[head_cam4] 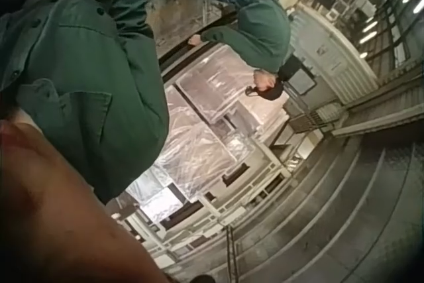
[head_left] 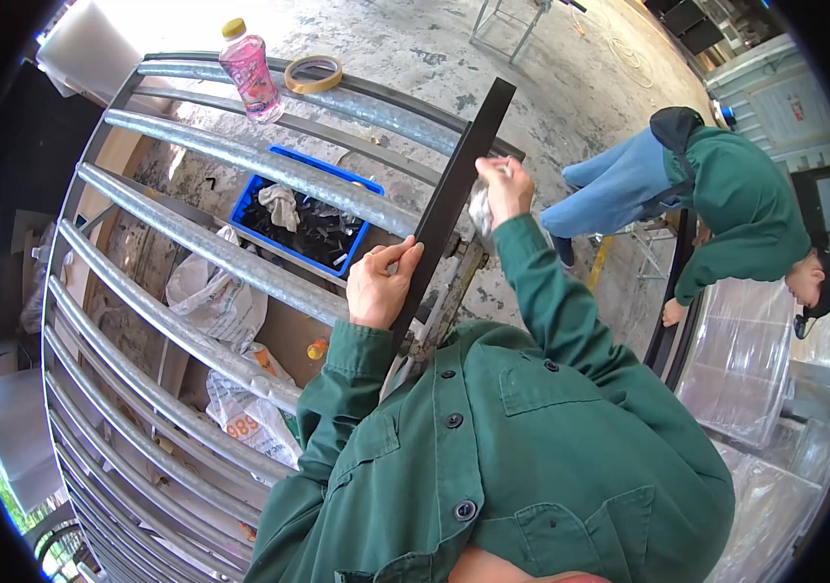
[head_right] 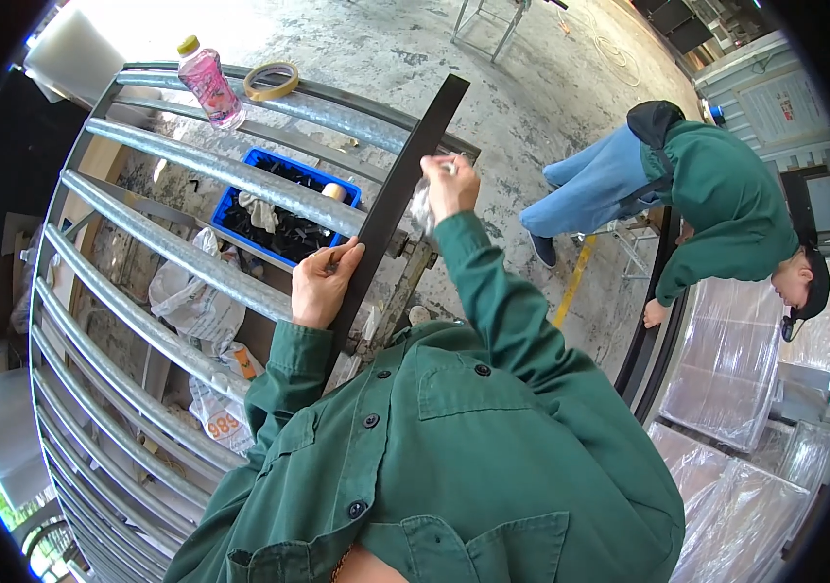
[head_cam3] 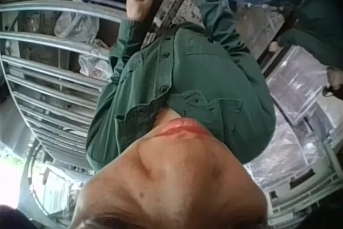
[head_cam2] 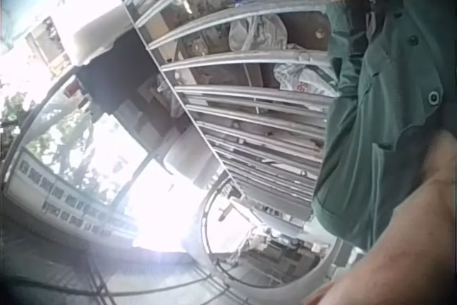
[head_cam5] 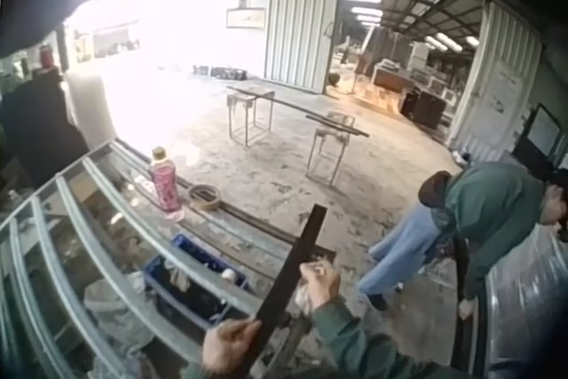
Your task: Wiping and cleaning a metal frame with a cloth and cleaning solution.
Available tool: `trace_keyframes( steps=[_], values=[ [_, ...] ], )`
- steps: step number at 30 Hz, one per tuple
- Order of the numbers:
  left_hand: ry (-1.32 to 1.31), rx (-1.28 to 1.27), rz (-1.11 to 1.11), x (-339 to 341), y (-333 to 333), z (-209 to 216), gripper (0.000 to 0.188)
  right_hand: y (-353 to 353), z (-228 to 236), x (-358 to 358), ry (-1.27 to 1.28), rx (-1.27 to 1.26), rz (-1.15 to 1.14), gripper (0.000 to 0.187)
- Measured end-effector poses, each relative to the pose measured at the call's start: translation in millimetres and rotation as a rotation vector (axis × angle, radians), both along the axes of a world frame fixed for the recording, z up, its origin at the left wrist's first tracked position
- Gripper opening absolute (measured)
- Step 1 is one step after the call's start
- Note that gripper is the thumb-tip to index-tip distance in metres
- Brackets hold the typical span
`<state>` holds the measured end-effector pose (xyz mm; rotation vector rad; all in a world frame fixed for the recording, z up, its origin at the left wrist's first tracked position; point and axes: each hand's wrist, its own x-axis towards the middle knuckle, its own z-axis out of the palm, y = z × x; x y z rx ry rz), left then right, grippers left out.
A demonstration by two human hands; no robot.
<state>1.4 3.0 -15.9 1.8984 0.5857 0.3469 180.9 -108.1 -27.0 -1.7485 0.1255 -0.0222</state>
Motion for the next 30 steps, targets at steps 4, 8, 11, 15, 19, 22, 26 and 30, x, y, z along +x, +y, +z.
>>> trace_keyframes(
  steps=[4, 8, 11, 15, 19, 22, 26, 30],
  values=[
    [0.019, 0.026, 0.001, 1, -1, 8, 0.025, -1, 11, 4, 0.138, 0.224, 0.029, 0.012],
    [0.038, 0.002, 0.002, 3, -1, 6, 0.025, 1, 11, 24, 0.157, 0.305, -0.031, 0.011],
    [0.03, -0.01, 0.017, 0, 1, 3, 0.026, 4, 8, 4, 0.216, 0.318, 0.011, 0.012],
    [0.023, 0.011, 0.02, 1, -2, 8, 0.026, 8, 12, 19, 0.243, 0.263, -0.09, 0.01],
    [0.03, 0.033, 0.002, 2, -3, 7, 0.026, 11, 16, 65, 0.285, 0.34, -0.115, 0.017],
    [0.006, 0.026, 0.011, 2, -2, 6, 0.025, 10, 8, 70, 0.175, 0.19, -0.114, 0.016],
    [0.029, 0.024, 0.039, -3, 1, 1, 0.025, 10, 7, 30, 0.351, 0.292, -0.028, 0.014],
    [-0.013, 0.061, 0.028, -2, -3, 6, 0.025, 12, 16, 54, 0.205, 0.211, -0.103, 0.011]
  ],
)
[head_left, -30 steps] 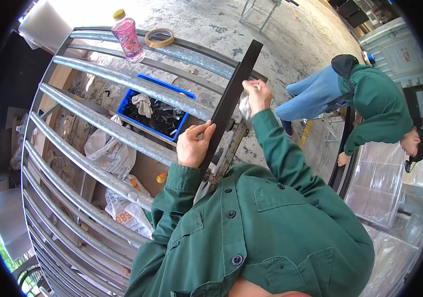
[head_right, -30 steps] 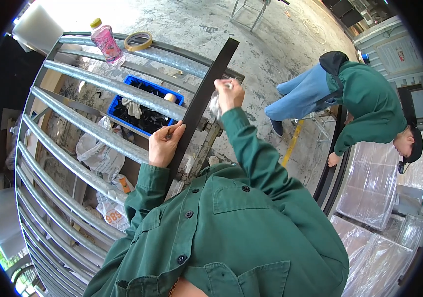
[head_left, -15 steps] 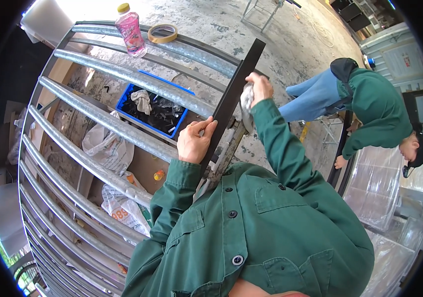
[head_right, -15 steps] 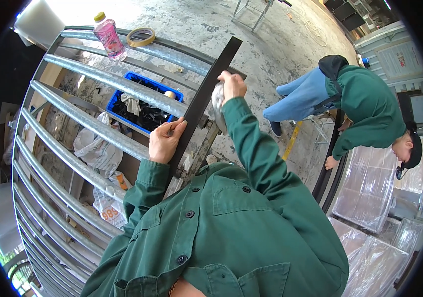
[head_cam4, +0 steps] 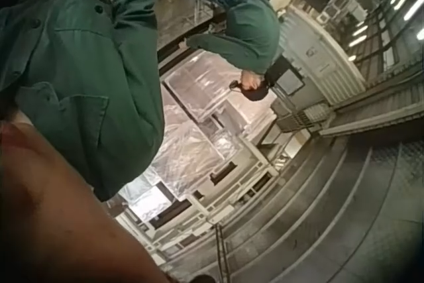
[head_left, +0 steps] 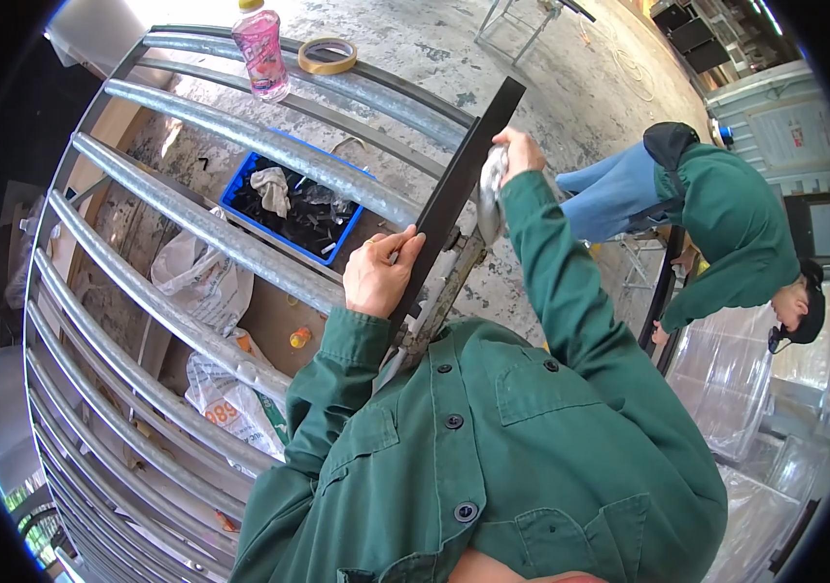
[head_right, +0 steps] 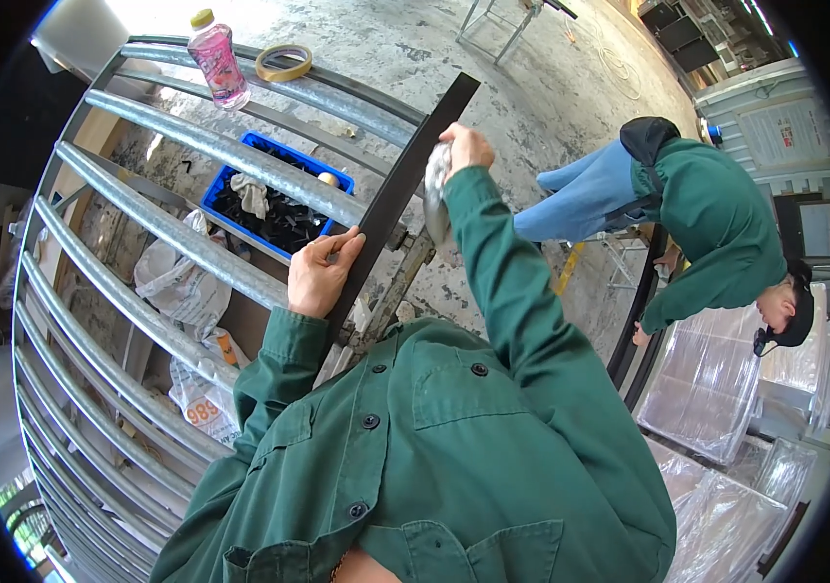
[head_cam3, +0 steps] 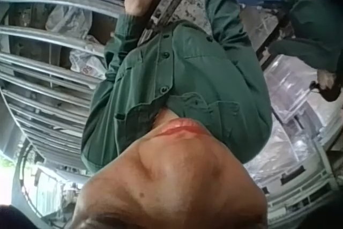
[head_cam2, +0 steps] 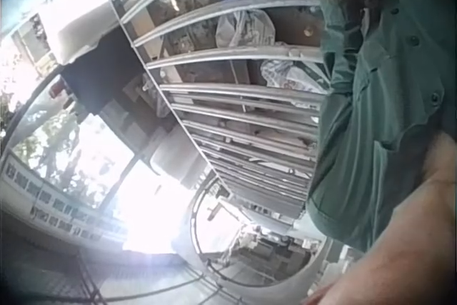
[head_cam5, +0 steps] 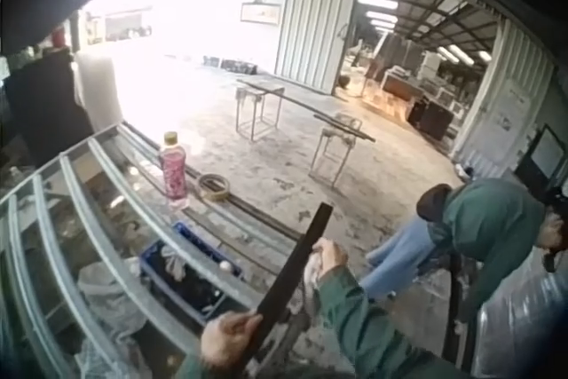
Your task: Wiping and cleaning a metal frame with a cloth and cleaning solution.
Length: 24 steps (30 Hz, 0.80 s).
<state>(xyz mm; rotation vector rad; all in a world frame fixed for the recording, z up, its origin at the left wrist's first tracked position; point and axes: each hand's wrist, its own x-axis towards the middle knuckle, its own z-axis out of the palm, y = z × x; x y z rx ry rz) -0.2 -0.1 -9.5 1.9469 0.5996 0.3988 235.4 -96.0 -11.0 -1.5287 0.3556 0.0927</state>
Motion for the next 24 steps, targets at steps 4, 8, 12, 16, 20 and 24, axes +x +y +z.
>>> trace_keyframes(
  steps=[4, 8, 12, 16, 20, 24],
  values=[
    [0.008, -0.026, -0.023, 4, -2, -1, 0.025, -7, -16, 51, 0.087, 0.016, -0.037, 0.011],
    [0.006, -0.036, -0.001, 1, 2, -6, 0.026, -9, -30, 4, 0.159, 0.086, 0.041, 0.01],
    [0.045, -0.029, -0.011, -2, 3, -1, 0.026, -7, -20, -23, 0.199, 0.181, 0.029, 0.008],
    [0.016, -0.03, -0.037, 6, 0, 1, 0.026, -17, -30, 59, 0.181, 0.21, -0.048, 0.01],
    [0.039, -0.05, -0.027, 2, 3, 0, 0.026, -6, -30, 45, 0.21, 0.237, -0.119, 0.011],
    [0.047, -0.059, -0.014, -2, 4, 0, 0.026, -11, -33, -19, 0.239, 0.269, 0.063, 0.008]
  ],
)
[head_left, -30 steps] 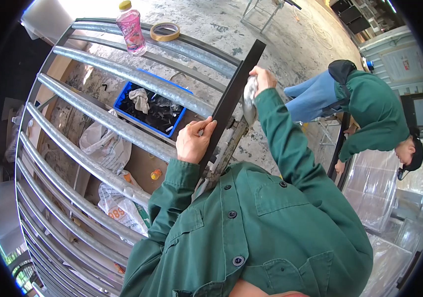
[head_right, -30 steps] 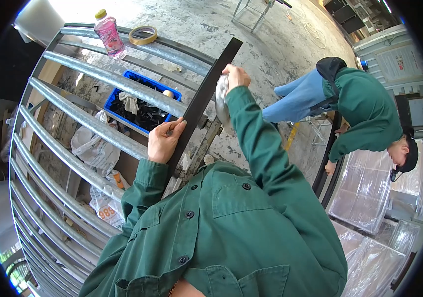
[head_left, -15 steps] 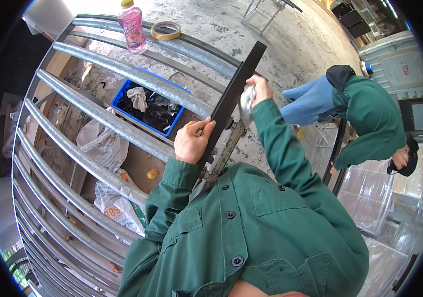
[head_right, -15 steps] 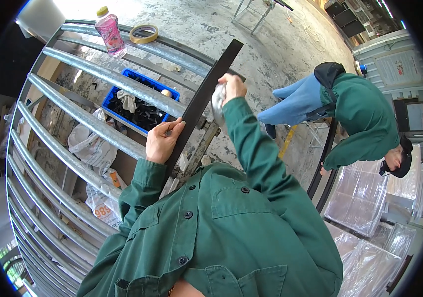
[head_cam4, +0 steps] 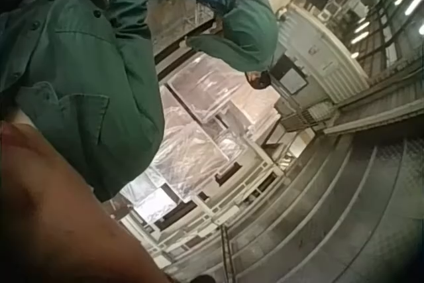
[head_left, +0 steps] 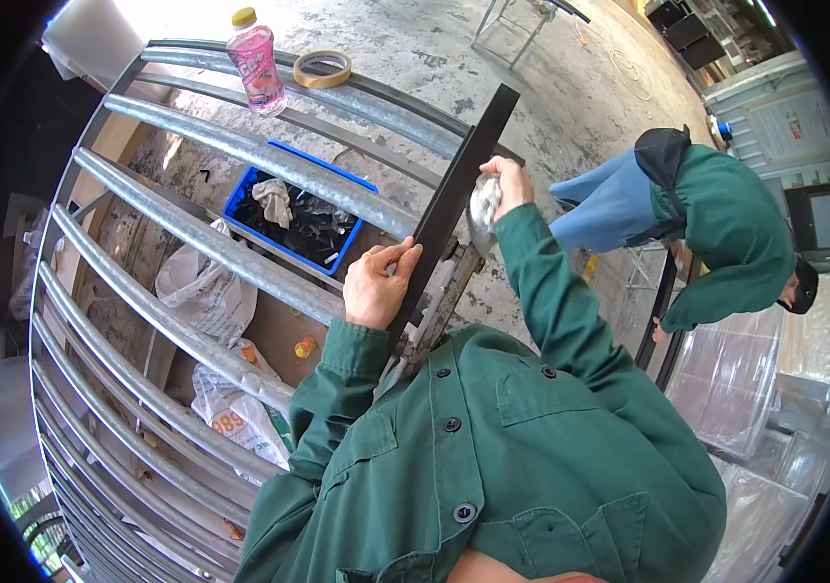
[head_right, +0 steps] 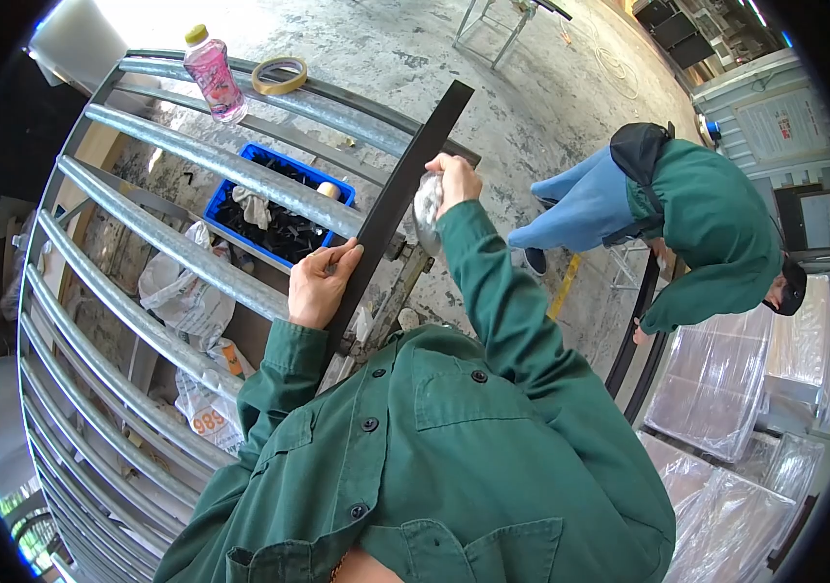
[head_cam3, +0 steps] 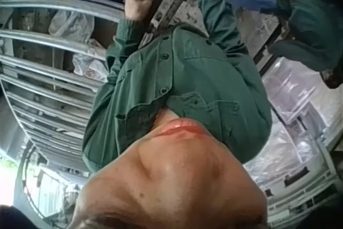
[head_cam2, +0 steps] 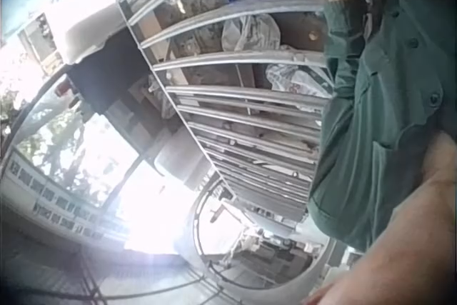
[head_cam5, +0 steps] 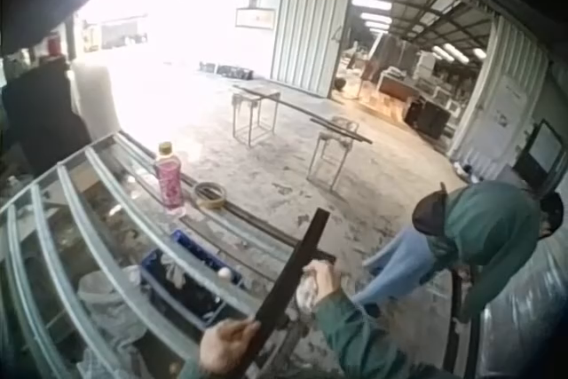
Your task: Wiping and cleaning a metal frame with a cloth and cleaning solution.
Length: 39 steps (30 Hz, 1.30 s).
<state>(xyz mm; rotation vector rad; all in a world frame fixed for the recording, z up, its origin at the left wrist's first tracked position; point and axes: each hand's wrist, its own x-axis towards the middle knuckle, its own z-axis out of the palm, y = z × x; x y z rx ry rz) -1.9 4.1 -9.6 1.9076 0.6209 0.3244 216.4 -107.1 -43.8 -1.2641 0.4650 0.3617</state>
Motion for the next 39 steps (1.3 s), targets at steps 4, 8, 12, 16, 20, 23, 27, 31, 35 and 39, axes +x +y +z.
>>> trace_keyframes(
  steps=[4, 8, 12, 16, 20, 23, 27, 31, 35, 39],
  values=[
    [-0.012, 0.02, -0.015, 3, -2, 3, 0.025, 2, 16, 42, -0.008, 0.037, -0.039, 0.011],
    [-0.033, 0.018, -0.025, 9, -4, 0, 0.025, -1, 17, 81, -0.054, -0.069, -0.115, 0.017],
    [-0.017, -0.008, 0.001, 2, 1, -3, 0.025, 1, -4, 30, 0.033, -0.08, 0.045, 0.014],
    [-0.003, 0.001, 0.006, 1, -1, 1, 0.026, 2, 15, 10, 0.017, -0.067, 0.013, 0.011],
    [0.009, -0.001, -0.014, 6, -3, 2, 0.026, -5, 10, 69, 0.007, 0.007, -0.047, 0.012],
    [0.022, -0.009, -0.013, 6, -2, 3, 0.026, -7, 12, 56, 0.11, 0.054, -0.035, 0.013],
    [0.019, -0.008, 0.013, 0, -1, -2, 0.026, -5, 16, -27, -0.008, -0.017, 0.132, 0.006],
    [0.005, 0.0, 0.002, 3, -1, 1, 0.026, -11, 16, -35, -0.016, -0.001, 0.143, 0.007],
    [0.017, -0.005, -0.014, 6, -4, 4, 0.026, -12, 16, 10, 0.086, 0.097, 0.046, 0.007],
    [0.02, -0.023, 0.002, 2, -2, 0, 0.026, -10, 12, -32, 0.009, 0.021, 0.129, 0.009]
  ],
)
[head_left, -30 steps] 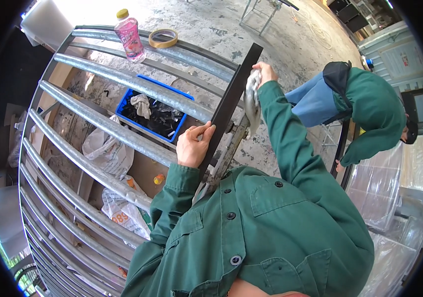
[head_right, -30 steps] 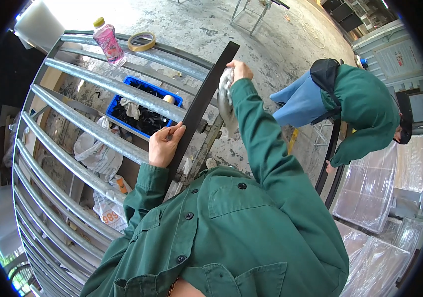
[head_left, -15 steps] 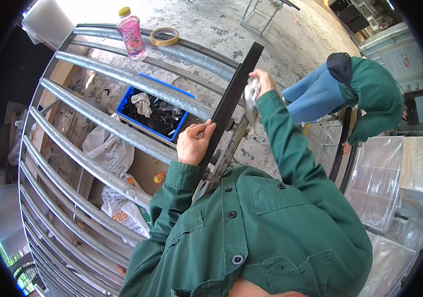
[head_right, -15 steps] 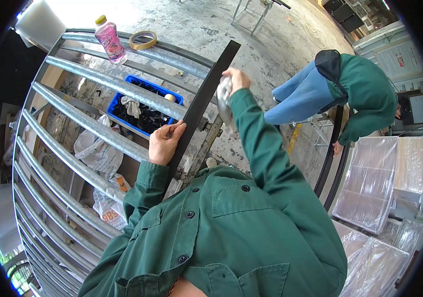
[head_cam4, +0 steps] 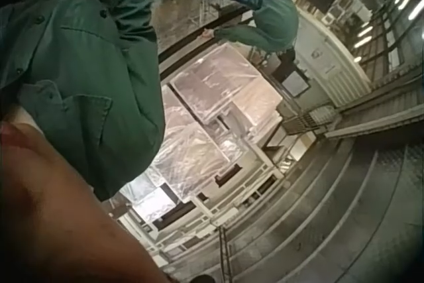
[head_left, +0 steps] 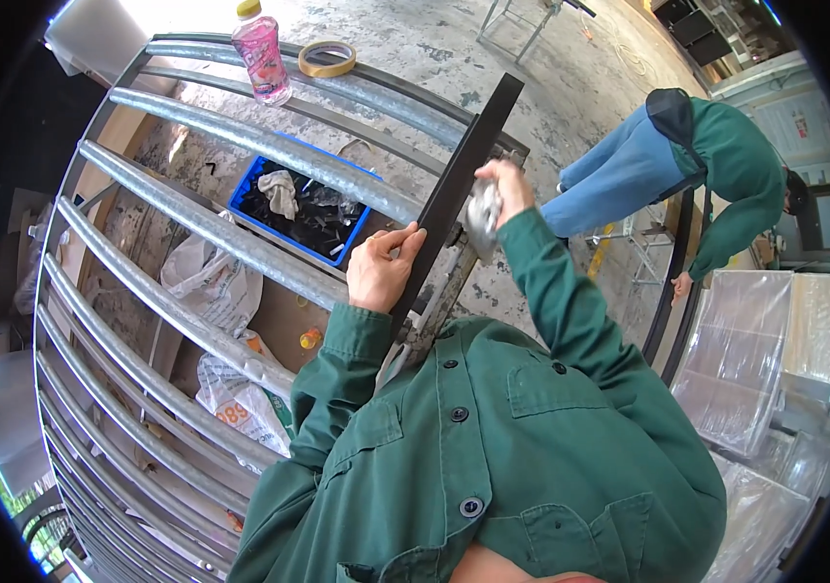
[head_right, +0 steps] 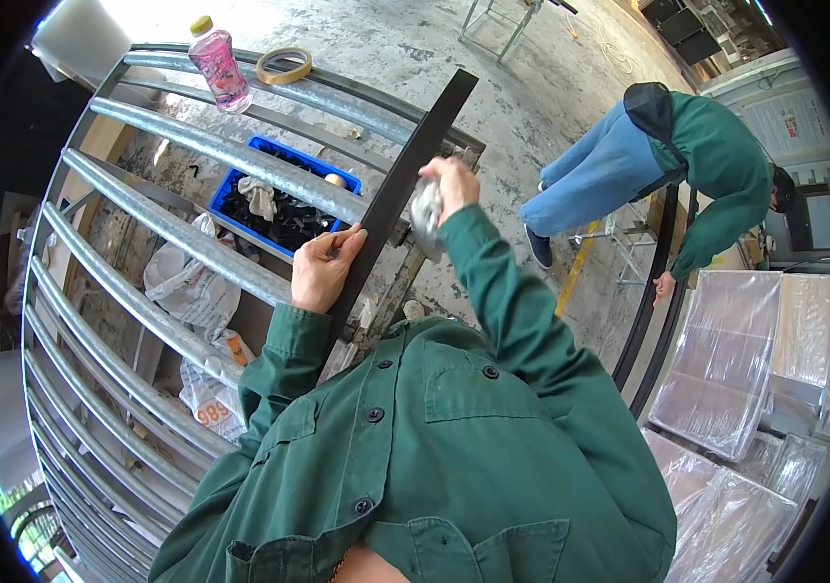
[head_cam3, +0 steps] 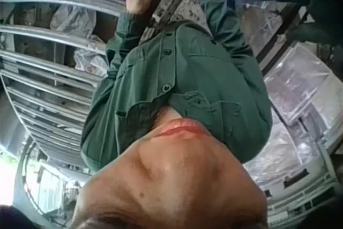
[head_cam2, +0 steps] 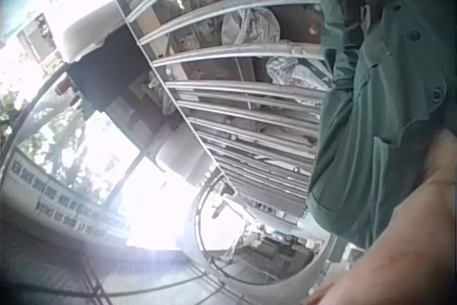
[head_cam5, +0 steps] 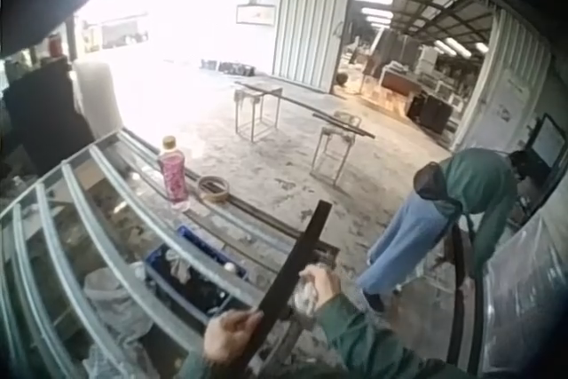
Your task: Wiping and cleaning a metal frame with a cloth and cleaning solution.
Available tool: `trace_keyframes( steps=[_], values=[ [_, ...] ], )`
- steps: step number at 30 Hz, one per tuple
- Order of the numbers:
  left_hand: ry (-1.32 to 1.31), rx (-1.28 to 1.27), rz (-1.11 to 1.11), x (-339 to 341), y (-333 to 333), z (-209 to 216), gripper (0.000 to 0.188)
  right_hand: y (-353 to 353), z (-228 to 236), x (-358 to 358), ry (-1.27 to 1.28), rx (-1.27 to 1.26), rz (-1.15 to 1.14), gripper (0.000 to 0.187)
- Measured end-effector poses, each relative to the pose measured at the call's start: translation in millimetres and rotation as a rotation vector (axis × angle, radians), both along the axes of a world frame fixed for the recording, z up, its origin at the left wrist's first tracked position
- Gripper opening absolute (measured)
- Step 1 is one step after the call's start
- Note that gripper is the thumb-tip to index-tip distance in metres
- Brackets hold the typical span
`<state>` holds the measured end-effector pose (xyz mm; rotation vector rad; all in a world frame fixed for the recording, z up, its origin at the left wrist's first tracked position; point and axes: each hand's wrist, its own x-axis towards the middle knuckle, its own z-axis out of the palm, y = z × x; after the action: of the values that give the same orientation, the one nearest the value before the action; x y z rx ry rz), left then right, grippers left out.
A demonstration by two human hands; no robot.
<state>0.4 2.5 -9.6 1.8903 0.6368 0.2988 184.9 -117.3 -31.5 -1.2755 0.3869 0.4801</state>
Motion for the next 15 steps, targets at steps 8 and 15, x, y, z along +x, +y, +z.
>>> trace_keyframes(
  steps=[8, 15],
  values=[
    [-0.016, 0.022, -0.018, 2, -2, 6, 0.027, -4, 10, 2, 0.04, 0.066, 0.004, 0.01],
    [0.018, 0.029, -0.004, -1, 0, 3, 0.028, -1, 11, -56, -0.014, 0.007, 0.13, 0.015]
  ],
)
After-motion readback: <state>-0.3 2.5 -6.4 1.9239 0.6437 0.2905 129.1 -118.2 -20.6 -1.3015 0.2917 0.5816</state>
